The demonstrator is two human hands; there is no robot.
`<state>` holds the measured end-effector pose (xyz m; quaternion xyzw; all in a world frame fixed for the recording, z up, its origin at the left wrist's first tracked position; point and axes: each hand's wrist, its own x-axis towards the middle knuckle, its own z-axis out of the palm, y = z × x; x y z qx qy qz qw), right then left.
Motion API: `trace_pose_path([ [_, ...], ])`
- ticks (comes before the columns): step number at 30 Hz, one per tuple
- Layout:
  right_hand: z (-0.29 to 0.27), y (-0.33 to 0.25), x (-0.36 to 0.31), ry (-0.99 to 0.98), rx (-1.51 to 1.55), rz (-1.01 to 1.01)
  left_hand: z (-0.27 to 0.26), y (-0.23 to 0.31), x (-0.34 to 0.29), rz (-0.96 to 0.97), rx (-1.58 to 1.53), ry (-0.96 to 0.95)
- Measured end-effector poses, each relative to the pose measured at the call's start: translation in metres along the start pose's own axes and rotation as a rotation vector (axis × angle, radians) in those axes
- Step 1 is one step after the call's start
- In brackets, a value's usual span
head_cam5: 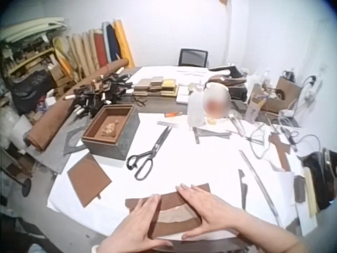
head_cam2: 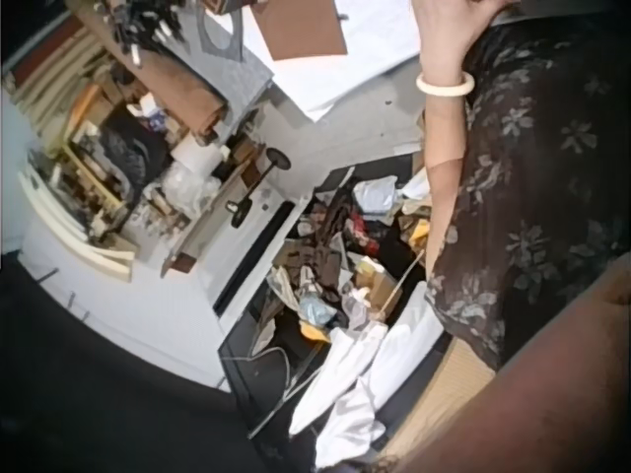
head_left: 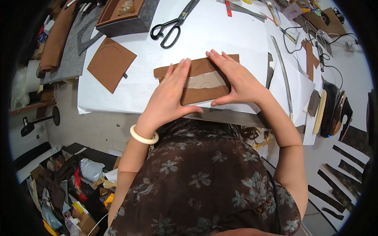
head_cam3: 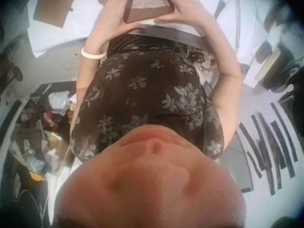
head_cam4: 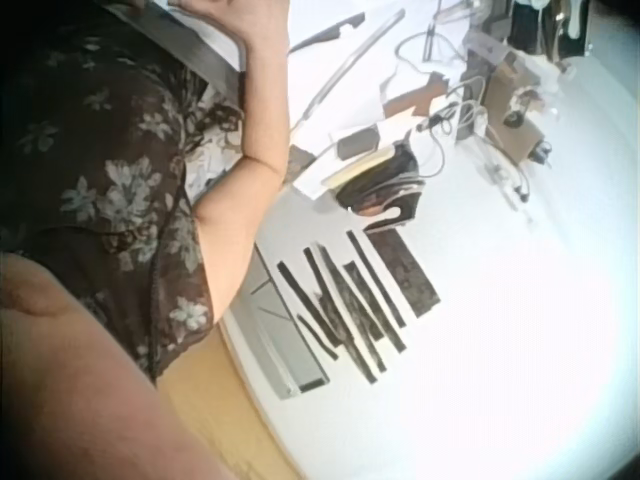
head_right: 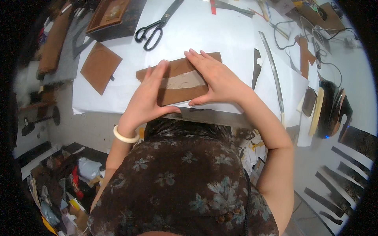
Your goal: The person folds a brown fabric piece, applies glue to a central patch, and uses an iron to press the glued area. They then trim the excess fabric with scissors and apply more glue to the edges of the piece.
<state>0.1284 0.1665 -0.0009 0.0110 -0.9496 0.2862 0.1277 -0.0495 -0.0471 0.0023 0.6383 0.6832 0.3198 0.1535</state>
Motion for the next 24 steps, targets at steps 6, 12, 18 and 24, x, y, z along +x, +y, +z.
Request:
trace_pose_path([
  [6,0.006,0.007,-0.018,-0.042,-0.042,-0.011,0.023,-0.003,0.012,-0.01,0.033,-0.03],
  [12,-0.004,0.0,-0.041,0.14,-0.142,0.089,0.021,0.0,0.017,0.003,0.051,-0.074],
  [18,-0.087,0.021,-0.112,0.532,-0.371,0.131,0.021,0.004,0.012,-0.02,0.057,-0.093],
  [24,-0.361,0.07,-0.383,0.675,-1.691,0.713,0.001,0.006,0.014,0.078,0.007,-0.154],
])
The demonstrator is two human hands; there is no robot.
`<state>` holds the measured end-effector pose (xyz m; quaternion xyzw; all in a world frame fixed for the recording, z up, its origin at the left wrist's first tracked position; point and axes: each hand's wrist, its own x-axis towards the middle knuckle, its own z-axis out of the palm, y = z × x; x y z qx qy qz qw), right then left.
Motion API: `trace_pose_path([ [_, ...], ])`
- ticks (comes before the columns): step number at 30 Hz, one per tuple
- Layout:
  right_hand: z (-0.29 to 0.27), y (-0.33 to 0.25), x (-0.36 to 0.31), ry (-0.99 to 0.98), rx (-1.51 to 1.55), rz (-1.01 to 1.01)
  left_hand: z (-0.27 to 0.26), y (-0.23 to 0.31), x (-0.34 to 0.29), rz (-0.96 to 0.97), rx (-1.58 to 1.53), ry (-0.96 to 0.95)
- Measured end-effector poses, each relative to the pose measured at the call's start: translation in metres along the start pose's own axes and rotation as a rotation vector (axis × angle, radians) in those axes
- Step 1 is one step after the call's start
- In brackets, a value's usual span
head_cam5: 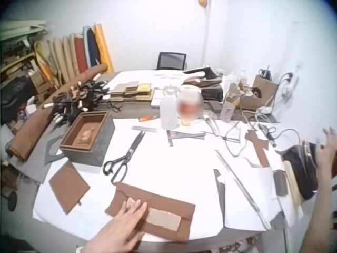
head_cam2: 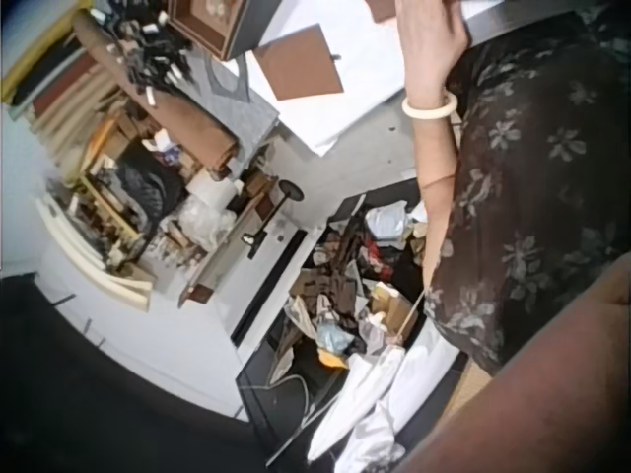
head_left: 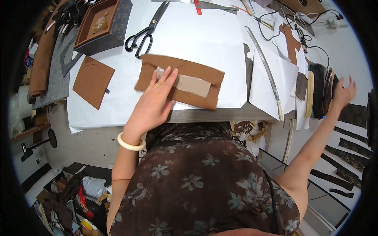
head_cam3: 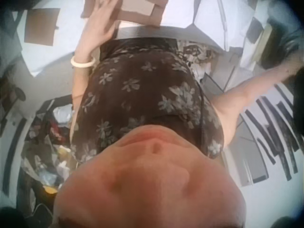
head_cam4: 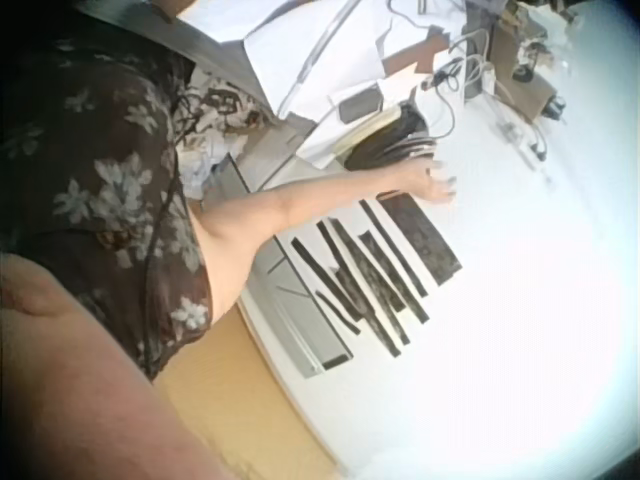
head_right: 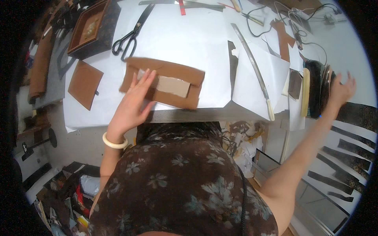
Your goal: The person folds a brown fabric piece, applies glue to a central patch, and uses an iron to press the glued area. They then trim the excess fabric with scissors and apply more glue to the edges of the piece.
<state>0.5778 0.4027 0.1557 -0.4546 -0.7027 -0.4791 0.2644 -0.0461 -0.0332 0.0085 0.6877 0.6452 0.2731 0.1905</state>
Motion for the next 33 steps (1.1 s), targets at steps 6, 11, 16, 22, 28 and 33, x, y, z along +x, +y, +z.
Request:
trace_pose_path([
  [6,0.081,0.14,-0.083,-0.654,-0.078,0.529,0.028,0.006,-0.012,0.007,-0.035,0.259],
  [11,0.102,0.165,-0.097,-0.667,-0.021,0.532,0.051,0.009,-0.016,-0.074,0.054,0.305],
  [16,0.076,0.117,-0.065,-0.446,0.065,0.517,0.039,0.007,-0.012,-0.042,0.03,0.245],
  [22,-0.074,-0.042,0.095,-0.37,0.382,0.197,0.029,-0.003,-0.019,-0.028,-0.019,0.176],
  [28,-0.153,-0.282,0.108,-0.834,1.14,0.033,0.027,-0.001,-0.015,0.019,0.043,0.17],
  [33,-0.2,-0.413,0.073,-1.02,1.217,-0.426,0.028,-0.003,-0.013,-0.001,0.042,0.135],
])
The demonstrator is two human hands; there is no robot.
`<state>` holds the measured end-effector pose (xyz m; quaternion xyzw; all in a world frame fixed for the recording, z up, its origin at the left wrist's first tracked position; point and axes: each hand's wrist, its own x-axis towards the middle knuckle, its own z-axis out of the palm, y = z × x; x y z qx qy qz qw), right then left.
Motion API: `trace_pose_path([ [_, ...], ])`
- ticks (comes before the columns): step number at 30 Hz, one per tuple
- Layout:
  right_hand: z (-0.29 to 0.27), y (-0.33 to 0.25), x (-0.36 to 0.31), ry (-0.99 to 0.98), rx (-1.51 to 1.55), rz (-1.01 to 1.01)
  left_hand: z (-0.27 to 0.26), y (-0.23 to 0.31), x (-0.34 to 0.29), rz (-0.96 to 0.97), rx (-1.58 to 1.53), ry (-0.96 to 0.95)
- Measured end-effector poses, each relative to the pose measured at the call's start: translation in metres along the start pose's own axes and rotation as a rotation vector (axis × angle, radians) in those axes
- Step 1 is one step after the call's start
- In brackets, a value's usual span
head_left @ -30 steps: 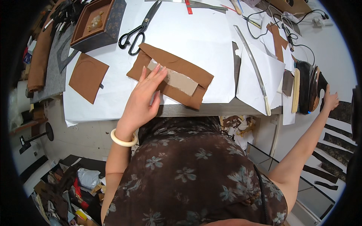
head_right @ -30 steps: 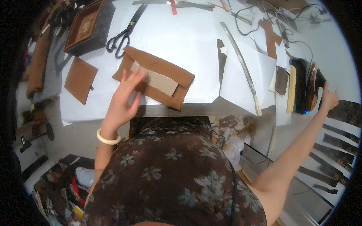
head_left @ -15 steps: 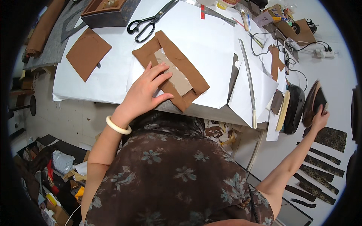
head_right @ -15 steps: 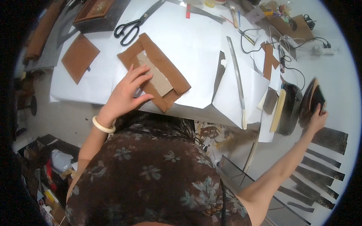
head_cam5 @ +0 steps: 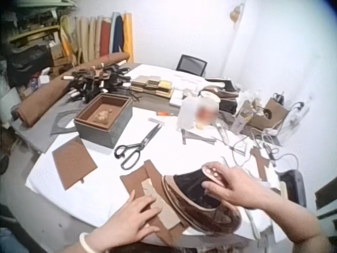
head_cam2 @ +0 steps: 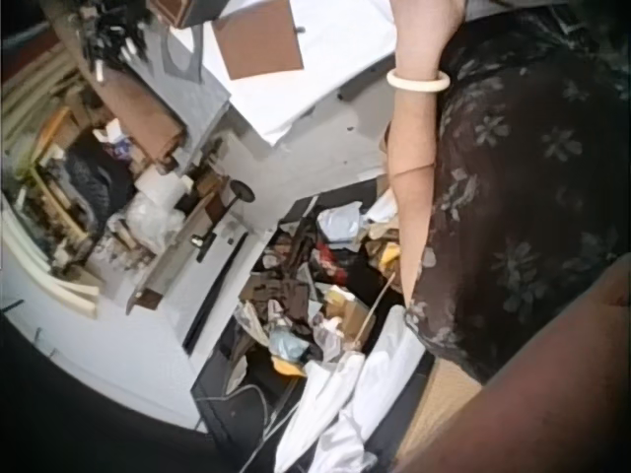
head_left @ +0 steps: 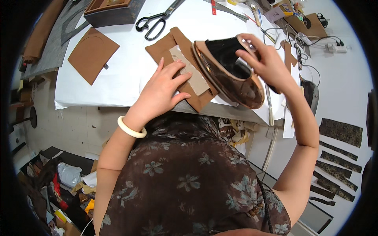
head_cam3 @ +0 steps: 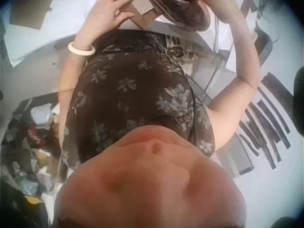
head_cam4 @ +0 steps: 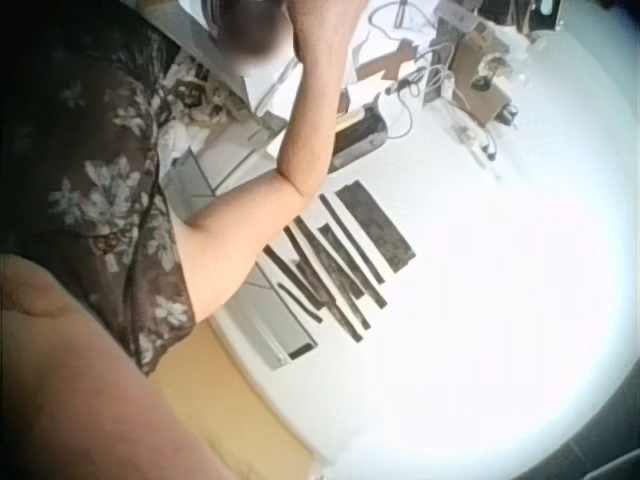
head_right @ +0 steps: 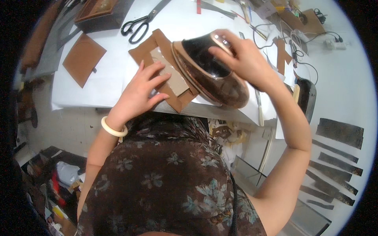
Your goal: The person folds a brown fabric piece, applies glue to a central patch, and uses an iron to press the glued area. They then trim the excess fabric with scissors and apply more glue to the edges of the piece.
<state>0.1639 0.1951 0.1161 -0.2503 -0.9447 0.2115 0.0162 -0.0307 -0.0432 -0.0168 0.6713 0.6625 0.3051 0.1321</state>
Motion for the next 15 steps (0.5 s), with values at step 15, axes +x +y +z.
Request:
trace_pose_path([
  [15,0.018,-0.026,0.011,-0.08,-0.003,-0.005,0.004,-0.007,-0.002,0.013,-0.092,0.027],
])
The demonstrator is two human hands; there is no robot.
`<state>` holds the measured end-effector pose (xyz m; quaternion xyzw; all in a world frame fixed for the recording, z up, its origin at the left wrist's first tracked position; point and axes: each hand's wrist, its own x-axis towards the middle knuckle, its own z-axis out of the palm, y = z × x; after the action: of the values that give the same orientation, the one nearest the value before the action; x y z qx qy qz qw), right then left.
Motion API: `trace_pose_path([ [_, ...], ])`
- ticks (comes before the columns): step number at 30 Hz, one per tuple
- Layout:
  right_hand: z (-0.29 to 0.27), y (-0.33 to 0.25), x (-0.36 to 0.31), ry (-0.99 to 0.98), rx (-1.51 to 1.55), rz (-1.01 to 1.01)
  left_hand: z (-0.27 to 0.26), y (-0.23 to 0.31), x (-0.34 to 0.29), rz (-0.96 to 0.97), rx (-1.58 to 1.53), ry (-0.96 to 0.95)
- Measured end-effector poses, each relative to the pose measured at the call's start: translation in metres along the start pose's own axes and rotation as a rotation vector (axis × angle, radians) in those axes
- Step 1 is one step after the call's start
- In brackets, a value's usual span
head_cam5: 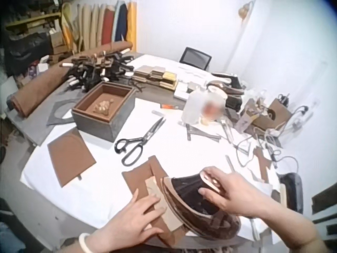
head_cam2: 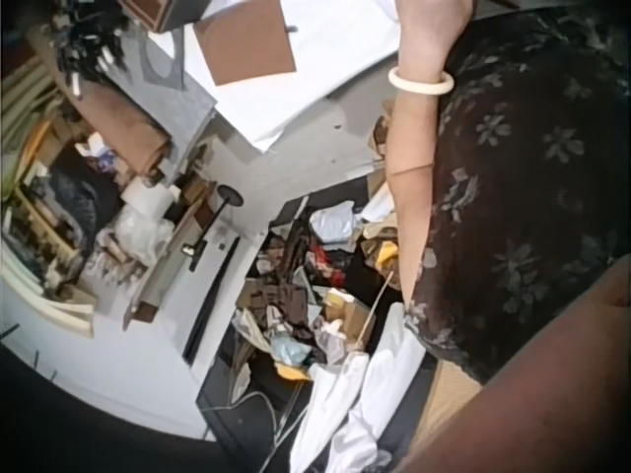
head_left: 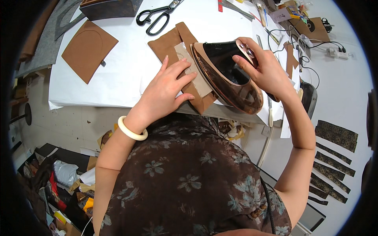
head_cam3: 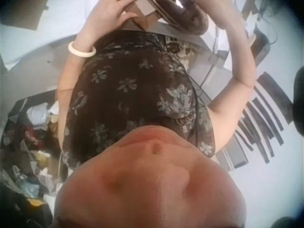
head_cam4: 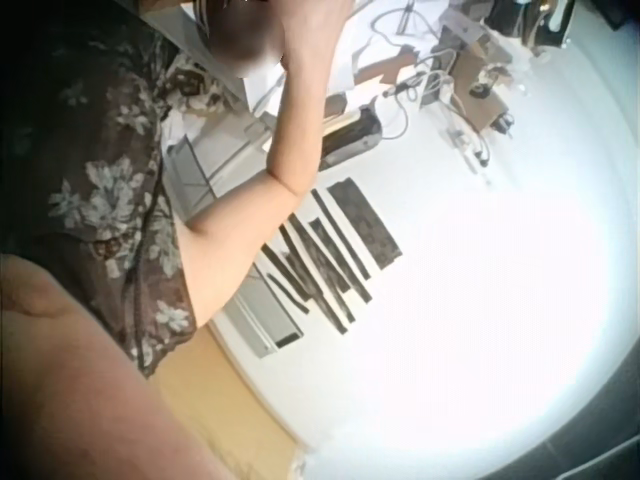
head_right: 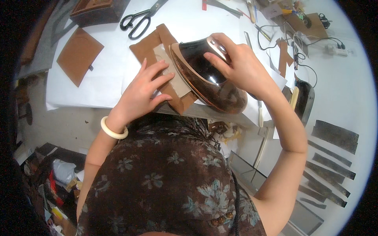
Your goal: The person folds a brown fabric piece, applies glue to a central patch, and uses an iron to press the glued area. They then trim the excess fabric with scissors and apply more glue to the edges of the piece.
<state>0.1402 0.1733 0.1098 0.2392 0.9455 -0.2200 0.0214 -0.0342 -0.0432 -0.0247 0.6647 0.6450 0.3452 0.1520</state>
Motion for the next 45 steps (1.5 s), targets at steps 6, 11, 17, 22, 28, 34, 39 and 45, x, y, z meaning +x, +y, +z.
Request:
trace_pose_path([
  [6,0.002,-0.005,-0.002,0.018,-0.039,0.003,0.005,-0.003,-0.001,0.003,-0.068,0.053],
  [11,0.001,-0.014,-0.001,-0.011,-0.076,0.018,0.007,-0.004,-0.001,-0.012,-0.095,0.07],
  [17,0.002,-0.017,-0.001,-0.017,-0.126,-0.006,0.008,-0.004,-0.001,-0.016,-0.125,0.094],
  [22,0.003,-0.017,-0.001,-0.021,-0.113,0.004,0.009,-0.005,0.0,-0.023,-0.156,0.102],
  [28,0.003,-0.018,-0.001,-0.021,-0.115,-0.014,0.009,-0.006,0.0,-0.039,-0.223,0.164],
  [34,0.008,-0.015,-0.005,0.014,-0.098,-0.028,0.013,0.004,-0.014,-0.56,-0.873,0.716],
  [39,0.012,-0.007,-0.008,0.057,-0.071,-0.018,-0.007,0.011,-0.012,-0.849,-1.285,0.487],
  [45,0.002,-0.011,-0.022,0.07,0.04,0.011,0.005,0.014,0.024,-0.699,-1.329,0.37],
])
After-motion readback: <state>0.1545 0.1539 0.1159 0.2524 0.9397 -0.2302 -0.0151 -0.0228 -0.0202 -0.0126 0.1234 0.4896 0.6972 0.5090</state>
